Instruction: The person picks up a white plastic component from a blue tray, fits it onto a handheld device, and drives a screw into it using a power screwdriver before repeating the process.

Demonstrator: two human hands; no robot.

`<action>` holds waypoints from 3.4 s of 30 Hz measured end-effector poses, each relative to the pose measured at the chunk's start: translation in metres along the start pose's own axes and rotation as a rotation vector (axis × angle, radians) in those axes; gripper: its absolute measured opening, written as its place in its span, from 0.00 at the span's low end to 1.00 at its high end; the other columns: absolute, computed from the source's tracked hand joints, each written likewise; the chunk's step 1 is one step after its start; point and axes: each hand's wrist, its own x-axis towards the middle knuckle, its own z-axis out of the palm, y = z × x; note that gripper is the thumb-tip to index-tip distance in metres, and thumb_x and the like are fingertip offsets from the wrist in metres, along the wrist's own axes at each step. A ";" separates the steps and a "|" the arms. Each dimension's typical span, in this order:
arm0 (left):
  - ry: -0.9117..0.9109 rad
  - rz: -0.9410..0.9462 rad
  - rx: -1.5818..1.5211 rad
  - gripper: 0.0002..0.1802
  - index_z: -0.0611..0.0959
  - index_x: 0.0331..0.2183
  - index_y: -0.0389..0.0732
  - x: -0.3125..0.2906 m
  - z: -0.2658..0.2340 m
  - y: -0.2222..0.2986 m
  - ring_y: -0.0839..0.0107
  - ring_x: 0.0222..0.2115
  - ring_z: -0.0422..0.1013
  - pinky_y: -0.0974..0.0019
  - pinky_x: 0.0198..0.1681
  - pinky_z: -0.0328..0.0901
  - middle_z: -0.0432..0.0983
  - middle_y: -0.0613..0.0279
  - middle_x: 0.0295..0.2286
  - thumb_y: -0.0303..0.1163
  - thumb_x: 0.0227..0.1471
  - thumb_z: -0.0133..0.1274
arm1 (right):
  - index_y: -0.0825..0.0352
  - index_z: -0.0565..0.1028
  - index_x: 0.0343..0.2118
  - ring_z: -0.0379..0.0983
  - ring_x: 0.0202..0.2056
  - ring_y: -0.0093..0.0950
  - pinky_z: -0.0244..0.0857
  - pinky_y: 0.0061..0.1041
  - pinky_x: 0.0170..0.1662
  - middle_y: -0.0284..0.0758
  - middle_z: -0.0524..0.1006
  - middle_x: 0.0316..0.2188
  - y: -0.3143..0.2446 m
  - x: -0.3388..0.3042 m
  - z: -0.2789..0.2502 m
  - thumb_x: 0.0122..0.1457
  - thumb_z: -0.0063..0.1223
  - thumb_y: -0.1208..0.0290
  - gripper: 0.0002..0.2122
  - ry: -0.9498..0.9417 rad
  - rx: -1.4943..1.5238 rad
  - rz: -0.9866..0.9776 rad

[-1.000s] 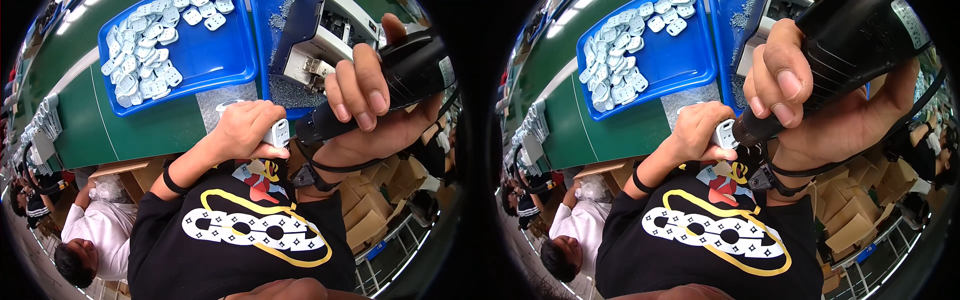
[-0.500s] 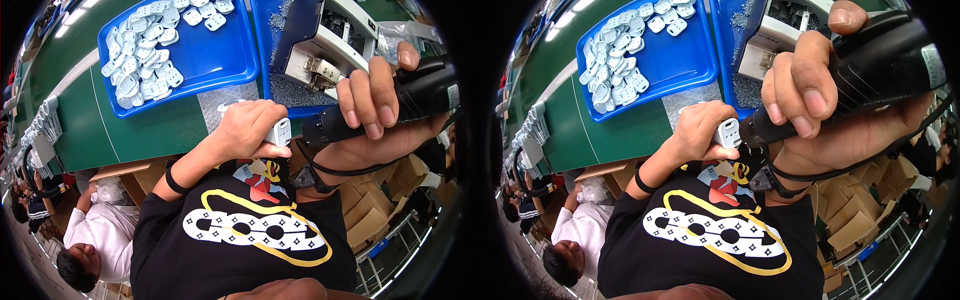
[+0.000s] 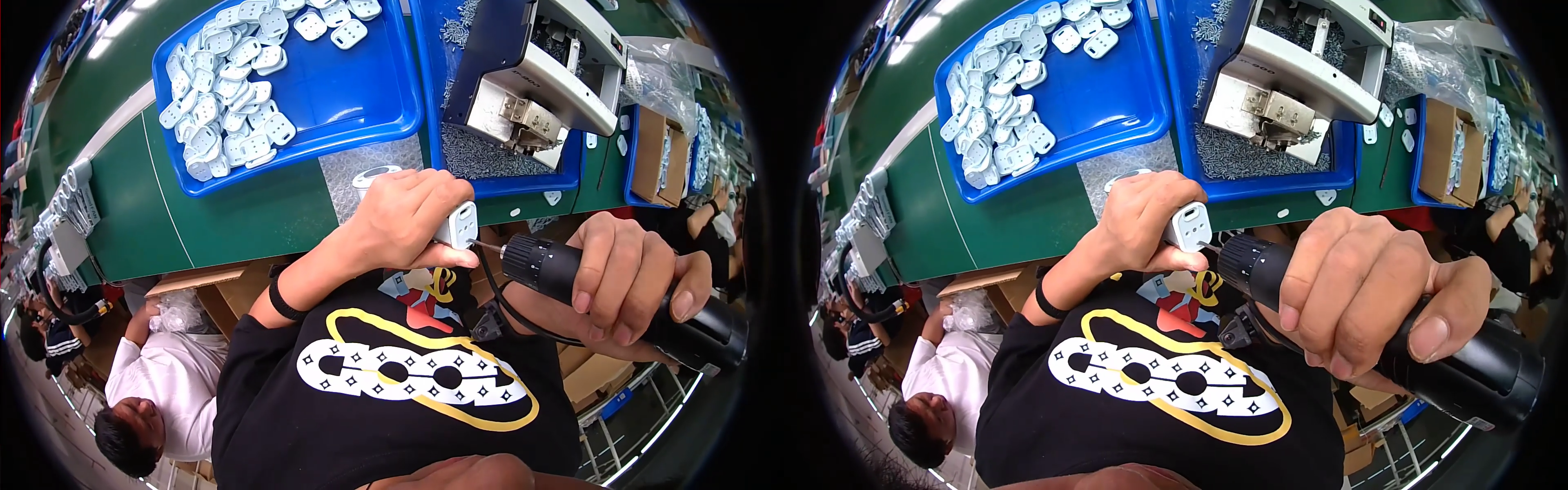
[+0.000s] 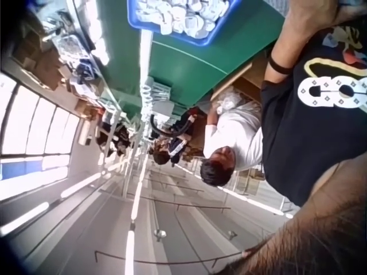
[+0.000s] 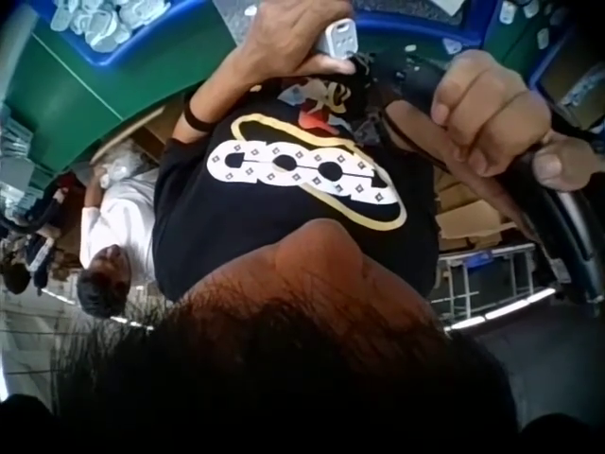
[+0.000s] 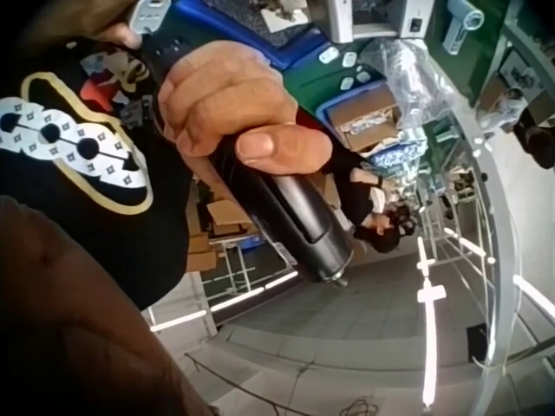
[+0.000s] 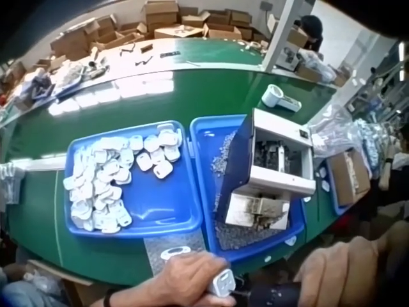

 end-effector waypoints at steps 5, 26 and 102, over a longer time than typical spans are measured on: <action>0.009 -0.007 -0.018 0.37 0.75 0.39 0.36 -0.002 0.002 -0.001 0.61 0.24 0.75 0.63 0.26 0.69 0.76 0.58 0.28 0.62 0.45 0.61 | 0.60 0.66 0.42 0.75 0.19 0.25 0.73 0.28 0.29 0.33 0.76 0.22 0.006 -0.005 -0.006 0.66 0.49 0.59 0.11 0.099 0.100 -0.043; -0.035 -0.022 -0.027 0.34 0.76 0.38 0.36 0.004 0.000 0.003 0.61 0.26 0.75 0.64 0.27 0.69 0.73 0.59 0.27 0.59 0.45 0.61 | 0.65 0.61 0.55 0.68 0.16 0.17 0.68 0.21 0.27 0.25 0.69 0.21 0.034 0.038 -0.023 0.65 0.46 0.47 0.27 -0.025 0.284 0.222; 0.237 0.247 -0.089 0.41 0.77 0.35 0.29 0.027 -0.090 0.046 0.60 0.21 0.74 0.65 0.22 0.69 0.76 0.53 0.26 0.66 0.49 0.55 | 0.71 0.64 0.53 0.66 0.21 0.22 0.65 0.24 0.30 0.34 0.70 0.23 0.089 -0.087 -0.014 0.55 0.65 0.55 0.31 0.577 -0.696 -0.229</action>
